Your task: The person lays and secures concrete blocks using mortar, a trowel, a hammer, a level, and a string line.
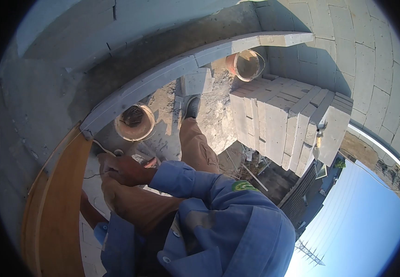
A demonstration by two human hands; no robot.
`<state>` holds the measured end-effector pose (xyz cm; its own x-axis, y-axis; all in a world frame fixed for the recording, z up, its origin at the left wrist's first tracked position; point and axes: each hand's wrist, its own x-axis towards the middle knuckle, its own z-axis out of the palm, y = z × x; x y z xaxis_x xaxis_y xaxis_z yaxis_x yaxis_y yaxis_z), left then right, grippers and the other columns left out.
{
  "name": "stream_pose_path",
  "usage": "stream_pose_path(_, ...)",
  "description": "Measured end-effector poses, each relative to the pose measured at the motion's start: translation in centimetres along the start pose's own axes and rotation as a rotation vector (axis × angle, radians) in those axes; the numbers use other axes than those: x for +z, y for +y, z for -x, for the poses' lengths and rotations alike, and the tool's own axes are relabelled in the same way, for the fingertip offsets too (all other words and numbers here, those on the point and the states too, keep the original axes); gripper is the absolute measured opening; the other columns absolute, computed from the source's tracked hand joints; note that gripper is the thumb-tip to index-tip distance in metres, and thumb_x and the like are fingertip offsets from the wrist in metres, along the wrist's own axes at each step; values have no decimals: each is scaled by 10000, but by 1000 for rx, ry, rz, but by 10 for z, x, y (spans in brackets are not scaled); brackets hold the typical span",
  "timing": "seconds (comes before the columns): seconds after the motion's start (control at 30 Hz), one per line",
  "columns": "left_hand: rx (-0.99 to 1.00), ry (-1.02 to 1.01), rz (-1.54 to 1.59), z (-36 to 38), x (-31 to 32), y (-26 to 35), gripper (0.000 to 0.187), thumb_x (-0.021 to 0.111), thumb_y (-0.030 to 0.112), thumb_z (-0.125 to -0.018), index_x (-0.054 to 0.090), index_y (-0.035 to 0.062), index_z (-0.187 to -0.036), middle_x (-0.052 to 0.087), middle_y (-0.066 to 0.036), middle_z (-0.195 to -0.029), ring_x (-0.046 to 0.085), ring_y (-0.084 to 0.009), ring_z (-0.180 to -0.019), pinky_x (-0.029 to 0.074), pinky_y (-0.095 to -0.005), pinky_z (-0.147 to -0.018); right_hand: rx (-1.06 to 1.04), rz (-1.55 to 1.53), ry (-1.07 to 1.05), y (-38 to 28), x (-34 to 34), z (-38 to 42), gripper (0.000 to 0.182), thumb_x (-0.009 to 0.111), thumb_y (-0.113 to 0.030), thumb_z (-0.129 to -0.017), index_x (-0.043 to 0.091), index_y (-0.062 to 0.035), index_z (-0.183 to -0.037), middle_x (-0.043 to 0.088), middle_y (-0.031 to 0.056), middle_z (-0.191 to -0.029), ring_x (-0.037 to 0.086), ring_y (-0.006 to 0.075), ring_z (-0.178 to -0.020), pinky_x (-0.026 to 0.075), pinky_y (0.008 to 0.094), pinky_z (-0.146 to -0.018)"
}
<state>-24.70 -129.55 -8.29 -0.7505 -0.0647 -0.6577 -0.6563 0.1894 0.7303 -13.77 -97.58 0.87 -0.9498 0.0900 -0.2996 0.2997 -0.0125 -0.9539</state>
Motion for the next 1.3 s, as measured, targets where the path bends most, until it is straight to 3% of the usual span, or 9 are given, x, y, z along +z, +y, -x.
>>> stream_pose_path(0.17, -5, 67, 21, 18, 5, 19, 476, 541, 300, -1006, 481, 11, -1380, 508, -137, -1406, 452, -299, -1313, 324, -413, -1141, 92, 80, -50, 1, -1, 3, 163, 632, -194, -891, 618, -42, -948, 676, 139, -874, 667, 335, -783, 505, 405, -678)
stream_pose_path(0.27, -10, 79, 80, 25, 20, 33, 476, 543, 300, -1005, 483, 12, -1379, 510, -137, -1404, 453, -299, -1312, 325, -414, -1140, 54, 55, -37, 4, -1, 3, 169, 661, -183, -910, 648, -18, -946, 676, 133, -834, 681, 287, -764, 522, 370, -633)
stream_pose_path(0.3, -18, 71, 115, 23, 28, 39, 476, 544, 300, -1005, 483, 12, -1379, 511, -137, -1403, 454, -299, -1312, 325, -415, -1140, 135, 35, -53, 0, -3, 3, 170, 650, -183, -927, 654, -13, -934, 674, 139, -838, 689, 268, -755, 528, 357, -638)
stream_pose_path(0.77, -172, -74, 335, 5, 77, 88, 475, 556, 300, -1001, 491, 13, -1373, 519, -136, -1396, 459, -301, -1306, 329, -419, -1138, 105, 89, -48, -5, -11, -9, 147, 649, -145, -920, 649, 1, -923, 657, 136, -794, 670, 241, -721, 521, 341, -647)
stream_pose_path(1.0, -203, -83, 346, 8, 79, 95, 475, 561, 301, -998, 495, 14, -1371, 523, -135, -1392, 462, -301, -1304, 331, -421, -1136, 128, 92, -34, -21, -24, -76, 176, 668, -168, -907, 633, 4, -907, 658, 149, -759, 617, 264, -649, 493, 353, -622)
stream_pose_path(1.1, -214, -97, 348, 9, 80, 96, 474, 564, 301, -997, 497, 14, -1369, 525, -135, -1390, 463, -302, -1303, 332, -421, -1136, 106, 240, -150, -37, -20, -120, 169, 672, -169, -894, 630, -5, -902, 652, 165, -762, 619, 305, -657, 484, 388, -628)
stream_pose_path(1.17, -220, -102, 344, 7, 81, 97, 474, 565, 301, -997, 498, 14, -1369, 526, -135, -1389, 464, -302, -1302, 332, -422, -1135, -127, 394, -204, -36, -11, -141, 163, 671, -170, -910, 632, -12, -897, 636, 100, -688, 619, 171, -627, 474, 319, -594)
stream_pose_path(1.3, -218, -109, 335, -1, 84, 100, 474, 569, 301, -996, 501, 14, -1367, 529, -135, -1386, 466, -302, -1301, 334, -423, -1135, 17, 366, -260, -35, 6, -162, 169, 670, -163, -906, 640, 2, -883, 641, 104, -682, 634, 182, -619, 476, 321, -588)
